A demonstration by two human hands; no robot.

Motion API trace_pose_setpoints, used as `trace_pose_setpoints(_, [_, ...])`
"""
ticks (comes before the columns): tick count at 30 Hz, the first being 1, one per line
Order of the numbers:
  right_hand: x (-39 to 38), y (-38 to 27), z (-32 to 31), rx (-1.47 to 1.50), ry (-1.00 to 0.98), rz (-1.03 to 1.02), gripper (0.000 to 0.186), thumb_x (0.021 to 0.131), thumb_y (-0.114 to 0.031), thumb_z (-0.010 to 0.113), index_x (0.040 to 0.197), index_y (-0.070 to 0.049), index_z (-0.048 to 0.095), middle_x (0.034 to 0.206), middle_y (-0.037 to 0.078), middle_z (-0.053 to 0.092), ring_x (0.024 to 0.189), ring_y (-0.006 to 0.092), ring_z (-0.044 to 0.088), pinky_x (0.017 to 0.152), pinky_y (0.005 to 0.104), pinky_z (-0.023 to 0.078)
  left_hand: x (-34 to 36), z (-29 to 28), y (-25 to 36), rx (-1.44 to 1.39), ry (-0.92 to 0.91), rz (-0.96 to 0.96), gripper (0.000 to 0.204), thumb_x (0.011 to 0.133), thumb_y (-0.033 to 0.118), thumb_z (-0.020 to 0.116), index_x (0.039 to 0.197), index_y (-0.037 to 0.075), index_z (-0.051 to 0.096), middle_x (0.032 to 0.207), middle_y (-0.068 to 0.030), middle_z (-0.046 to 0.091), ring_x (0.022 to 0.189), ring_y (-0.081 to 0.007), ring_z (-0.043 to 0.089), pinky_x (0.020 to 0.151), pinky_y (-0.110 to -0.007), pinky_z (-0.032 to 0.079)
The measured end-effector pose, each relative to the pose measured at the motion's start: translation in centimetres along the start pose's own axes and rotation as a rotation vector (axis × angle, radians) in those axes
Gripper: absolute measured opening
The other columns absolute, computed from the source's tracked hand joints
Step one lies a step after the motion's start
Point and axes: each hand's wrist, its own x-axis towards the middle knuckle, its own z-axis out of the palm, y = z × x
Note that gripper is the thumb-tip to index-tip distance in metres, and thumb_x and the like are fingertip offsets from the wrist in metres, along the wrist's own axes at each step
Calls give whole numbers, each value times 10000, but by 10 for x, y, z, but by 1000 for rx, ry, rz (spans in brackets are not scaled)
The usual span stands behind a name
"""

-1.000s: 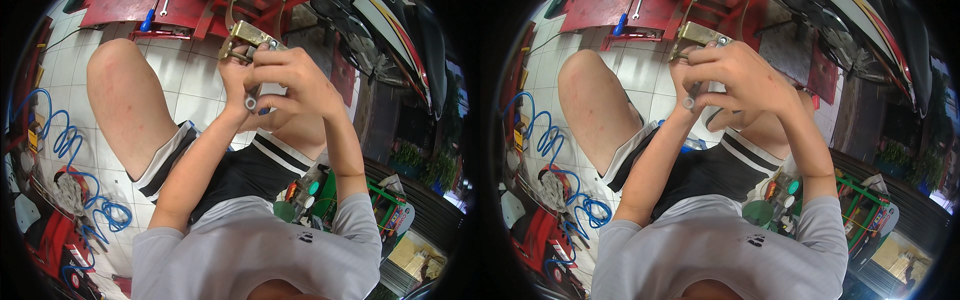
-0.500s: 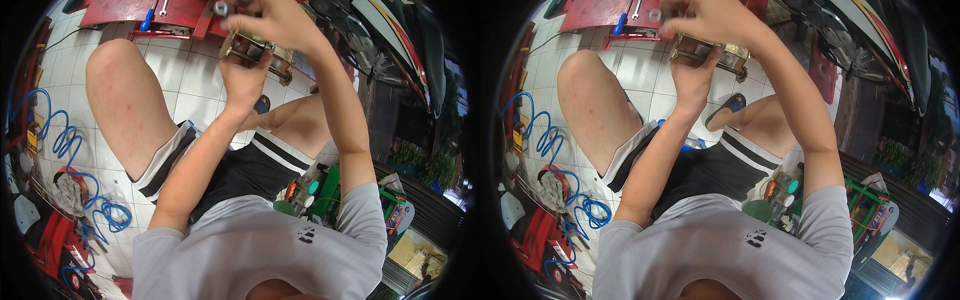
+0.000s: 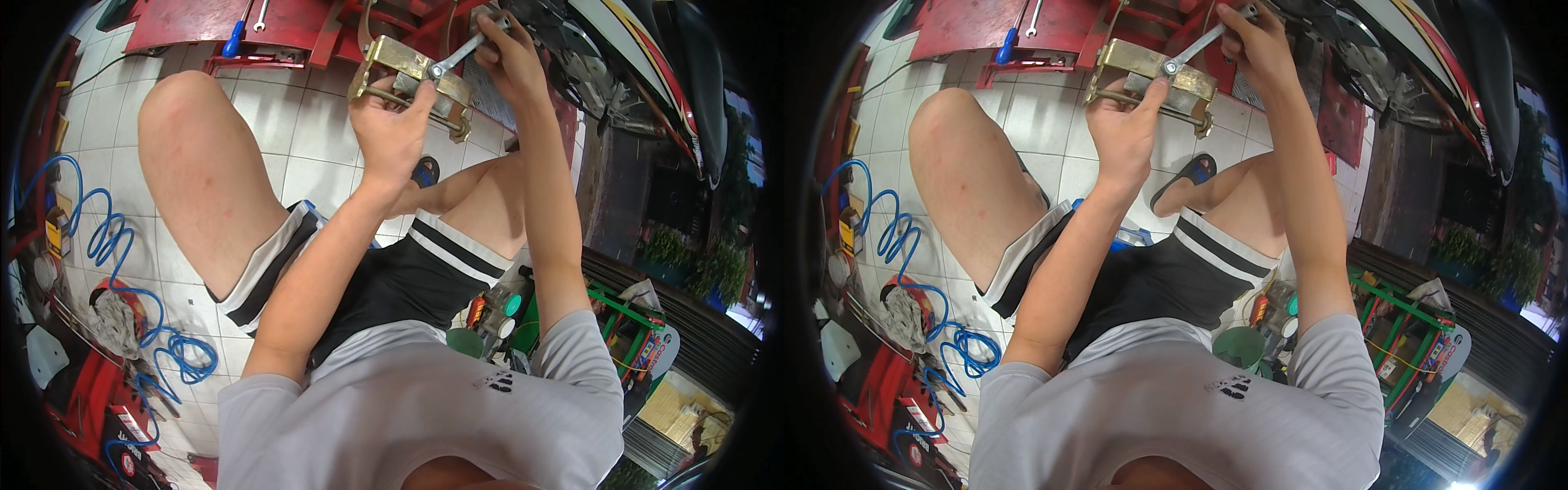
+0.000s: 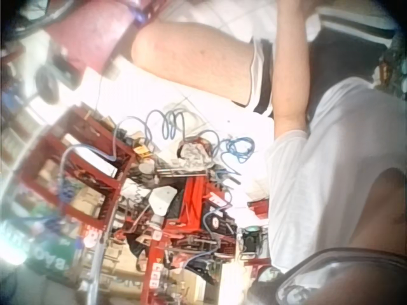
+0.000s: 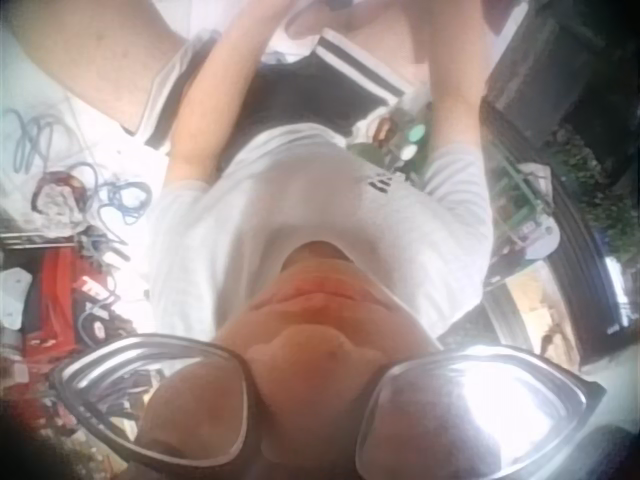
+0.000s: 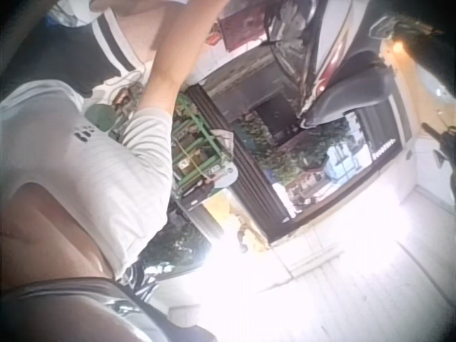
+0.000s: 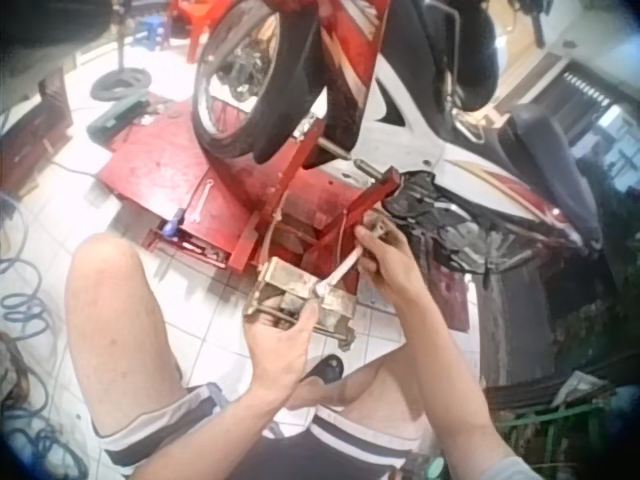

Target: The person sits on a low stool in a workshop and uses a wrench to tighten a bolt on a motorcycle brake caliper. The person holds the caliper with one hand and turns the wrench with the other, then places the tool on a nearby red workbench.

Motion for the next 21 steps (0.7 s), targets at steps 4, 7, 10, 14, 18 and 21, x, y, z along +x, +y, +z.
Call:
trace_pose_setpoints(4, [-43, 13, -8, -289, 156, -121, 133, 880, -105, 701, 938, -15, 622, 680, -11, 530, 558, 41, 445, 479, 216, 312, 1, 5, 1, -51, 38, 48, 25, 845, 2, 682, 843, -22, 677, 761, 10, 653, 664, -28, 552, 586, -205, 427])
trace_pose_setpoints(7, [-81, 12, -4, -464, 190, -130, 123, 876, -86, 688, 940, -1, 626, 700, 2, 558, 588, 40, 462, 504, 209, 340, 2, 5, -1, -48, 49, 67, 40, 837, -8, 671, 801, -27, 672, 723, 27, 639, 635, -17, 538, 553, -198, 418])
trace_pose_setpoints(10, [-110, 14, -3, -638, 167, -221, 108, 866, -72, 685, 911, 13, 636, 735, 14, 599, 632, 51, 503, 551, 210, 393, 2, 5, -1, -26, 51, 50, 41, 839, -9, 668, 803, -28, 672, 725, 23, 641, 637, -18, 540, 556, -201, 423])
trace_pose_setpoints(14, [-129, 12, 11, -809, 174, -321, 108, 847, -62, 690, 844, 29, 632, 718, 35, 641, 653, 70, 557, 615, 224, 450, 0, 2, -1, -20, 11, -5, 90, 859, 17, 697, 940, -20, 684, 860, -43, 693, 757, -66, 601, 695, -233, 474])
trace_pose_setpoints(18, [-143, 7, 35, -899, 161, -257, 98, 841, -57, 681, 865, 15, 620, 598, 53, 590, 548, 91, 536, 569, 227, 436, 1, 4, -1, -36, 30, 21, 63, 854, 11, 686, 906, -25, 684, 823, -28, 682, 720, -57, 587, 657, -225, 466])
trace_pose_setpoints(21, [-151, -6, 63, -960, 143, -163, 157, 829, -41, 666, 967, -11, 597, 535, 60, 528, 478, 127, 515, 516, 246, 416, 3, 7, -3, -54, 69, 64, 43, 839, 3, 670, 817, -32, 682, 732, 3, 660, 639, -35, 558, 571, -209, 444])
